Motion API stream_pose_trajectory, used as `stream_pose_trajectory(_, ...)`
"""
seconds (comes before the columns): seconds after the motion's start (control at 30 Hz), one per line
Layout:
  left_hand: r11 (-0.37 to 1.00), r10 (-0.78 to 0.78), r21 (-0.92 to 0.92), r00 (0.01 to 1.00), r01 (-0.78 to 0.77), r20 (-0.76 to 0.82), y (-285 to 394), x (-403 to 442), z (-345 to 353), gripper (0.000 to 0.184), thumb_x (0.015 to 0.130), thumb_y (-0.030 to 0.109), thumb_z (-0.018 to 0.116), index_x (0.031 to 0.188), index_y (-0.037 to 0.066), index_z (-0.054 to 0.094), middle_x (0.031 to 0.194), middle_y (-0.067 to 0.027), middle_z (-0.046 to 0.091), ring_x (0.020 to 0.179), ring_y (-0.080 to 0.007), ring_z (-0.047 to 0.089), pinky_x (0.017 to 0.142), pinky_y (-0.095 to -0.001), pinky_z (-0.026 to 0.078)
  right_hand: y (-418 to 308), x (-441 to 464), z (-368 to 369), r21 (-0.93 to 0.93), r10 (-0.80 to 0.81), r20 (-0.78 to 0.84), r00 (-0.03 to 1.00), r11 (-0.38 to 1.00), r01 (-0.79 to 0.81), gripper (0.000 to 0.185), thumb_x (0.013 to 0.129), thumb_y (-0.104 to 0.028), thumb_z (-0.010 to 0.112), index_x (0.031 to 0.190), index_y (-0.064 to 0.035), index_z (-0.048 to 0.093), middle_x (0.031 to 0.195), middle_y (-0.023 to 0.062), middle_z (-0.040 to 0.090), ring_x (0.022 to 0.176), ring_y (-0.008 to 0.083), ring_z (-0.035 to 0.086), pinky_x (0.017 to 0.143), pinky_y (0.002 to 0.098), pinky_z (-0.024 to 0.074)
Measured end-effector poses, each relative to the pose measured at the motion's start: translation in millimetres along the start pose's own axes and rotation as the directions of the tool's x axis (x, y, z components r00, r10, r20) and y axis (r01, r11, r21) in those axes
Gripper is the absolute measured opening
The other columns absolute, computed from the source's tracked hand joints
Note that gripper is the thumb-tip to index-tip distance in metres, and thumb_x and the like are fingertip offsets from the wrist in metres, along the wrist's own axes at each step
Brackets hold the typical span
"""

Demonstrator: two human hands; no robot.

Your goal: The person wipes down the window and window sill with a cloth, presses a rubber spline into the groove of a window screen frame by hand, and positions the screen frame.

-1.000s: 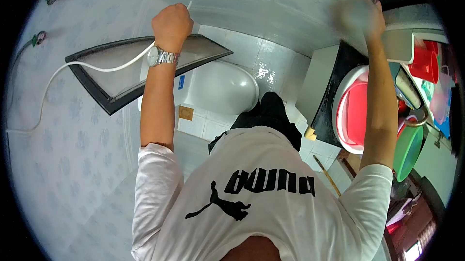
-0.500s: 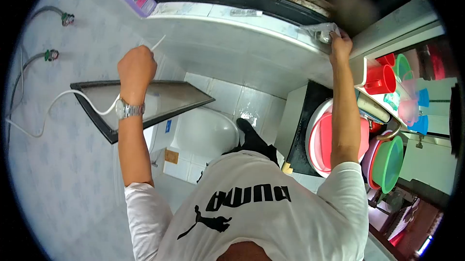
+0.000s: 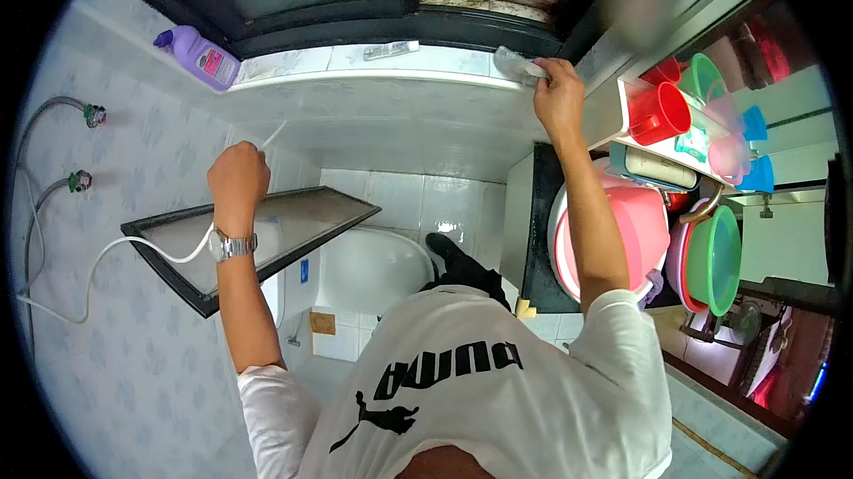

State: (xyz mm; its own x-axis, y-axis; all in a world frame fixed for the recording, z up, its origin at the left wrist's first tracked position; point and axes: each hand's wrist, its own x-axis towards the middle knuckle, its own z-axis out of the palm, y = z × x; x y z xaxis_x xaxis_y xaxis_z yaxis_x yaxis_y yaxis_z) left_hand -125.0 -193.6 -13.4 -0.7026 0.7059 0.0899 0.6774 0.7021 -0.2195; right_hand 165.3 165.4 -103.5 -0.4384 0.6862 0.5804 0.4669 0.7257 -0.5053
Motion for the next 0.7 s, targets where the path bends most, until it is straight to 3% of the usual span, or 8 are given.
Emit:
stream_pose_trajectory(0.07,1.000,0.012,-0.001,1.000,-0.012,0.005,2.0,-2.3,3.1,0.021,0.085,0.021,0.062,0.076,0.002,0.067,0.077,-0.0203,0.067,0.073,-0.0367,0.067,0.064,-0.0446,0.053,-12.9,1.1,-10.1,0.139,-0.035,-0.146,0.989,0.989,0.056,0.026,0.074,0.003,0.058,0.098,-0.0015,0.070,0.098,0.0183,0.066,0.091,0.0354,0.064,0.081,0.0394,0.0505)
stream_pose_trajectory(0.17,1.000,0.031,-0.008,1.000,-0.031,-0.008,1.0,-2.3,7.6,0.022,0.084,0.021,0.062,0.076,0.002,0.067,0.077,-0.0203,0.067,0.073,-0.0366,0.066,0.064,-0.0449,0.053,-21.9,3.5,-24.2,0.195,0.136,-0.070,0.988,0.973,-0.120,0.029,0.074,0.003,0.057,0.099,-0.0018,0.070,0.098,0.0189,0.066,0.091,0.0341,0.064,0.079,0.0377,0.0507)
stream_pose_trajectory(0.27,0.999,0.032,-0.025,0.999,-0.032,-0.001,4.6,-7.7,5.1,0.023,0.085,0.021,0.062,0.075,0.001,0.067,0.077,-0.0207,0.067,0.074,-0.0366,0.066,0.065,-0.0455,0.053,-12.9,6.1,-23.2,0.268,0.194,-0.109,0.975,0.950,-0.159,0.029,0.075,0.001,0.056,0.101,-0.0012,0.069,0.100,0.0197,0.066,0.094,0.0338,0.064,0.081,0.0374,0.0503)
stream_pose_trajectory(0.43,0.990,0.119,-0.085,0.993,-0.116,0.021,14.1,-15.1,-5.4,0.026,0.087,0.023,0.060,0.075,0.000,0.067,0.076,-0.0202,0.066,0.075,-0.0373,0.065,0.066,-0.0465,0.052,-6.8,8.6,-23.5,0.175,0.129,-0.232,0.964,0.981,-0.090,0.028,0.076,-0.004,0.057,0.101,0.0000,0.069,0.104,0.0216,0.066,0.100,0.0363,0.062,0.088,0.0390,0.0482)
stream_pose_trajectory(0.53,0.974,0.183,-0.141,0.983,-0.180,0.010,19.8,-18.6,-12.3,0.028,0.088,0.024,0.058,0.076,0.001,0.067,0.077,-0.0193,0.066,0.075,-0.0381,0.064,0.066,-0.0473,0.051,-2.3,2.0,-6.2,0.181,0.148,-0.201,0.968,0.977,-0.112,0.027,0.079,-0.006,0.058,0.103,0.0000,0.069,0.095,0.0169,0.069,0.088,0.0286,0.065,0.079,0.0356,0.0505)
stream_pose_trajectory(0.6,0.958,0.213,-0.201,0.977,-0.206,0.013,23.3,-19.9,-17.6,0.028,0.088,0.025,0.058,0.076,0.001,0.067,0.078,-0.0188,0.066,0.075,-0.0386,0.063,0.066,-0.0479,0.050,-12.8,-9.9,9.4,0.561,0.436,0.172,0.884,0.694,-0.451,0.026,0.085,-0.008,0.060,0.108,-0.0022,0.069,0.090,0.0074,0.068,0.079,0.0136,0.060,0.073,0.0263,0.0475)
stream_pose_trajectory(0.63,0.963,0.193,-0.195,0.981,-0.185,0.022,22.3,-20.5,-17.0,0.028,0.088,0.025,0.058,0.076,0.001,0.067,0.078,-0.0188,0.066,0.075,-0.0386,0.063,0.066,-0.0479,0.050,-25.3,-17.7,18.9,0.567,0.425,0.190,0.885,0.688,-0.452,0.026,0.085,-0.008,0.060,0.108,-0.0022,0.069,0.090,0.0074,0.068,0.079,0.0136,0.060,0.073,0.0263,0.0475)
stream_pose_trajectory(0.7,0.960,0.220,-0.183,0.975,-0.212,0.024,18.4,-21.7,-14.9,0.027,0.088,0.024,0.058,0.076,0.001,0.067,0.078,-0.0192,0.065,0.075,-0.0385,0.062,0.066,-0.0479,0.050,-56.5,-35.1,45.2,0.543,0.362,0.397,0.843,0.648,-0.534,0.025,0.087,-0.010,0.061,0.109,-0.0019,0.068,0.085,0.0047,0.066,0.077,0.0104,0.059,0.067,0.0247,0.0479)
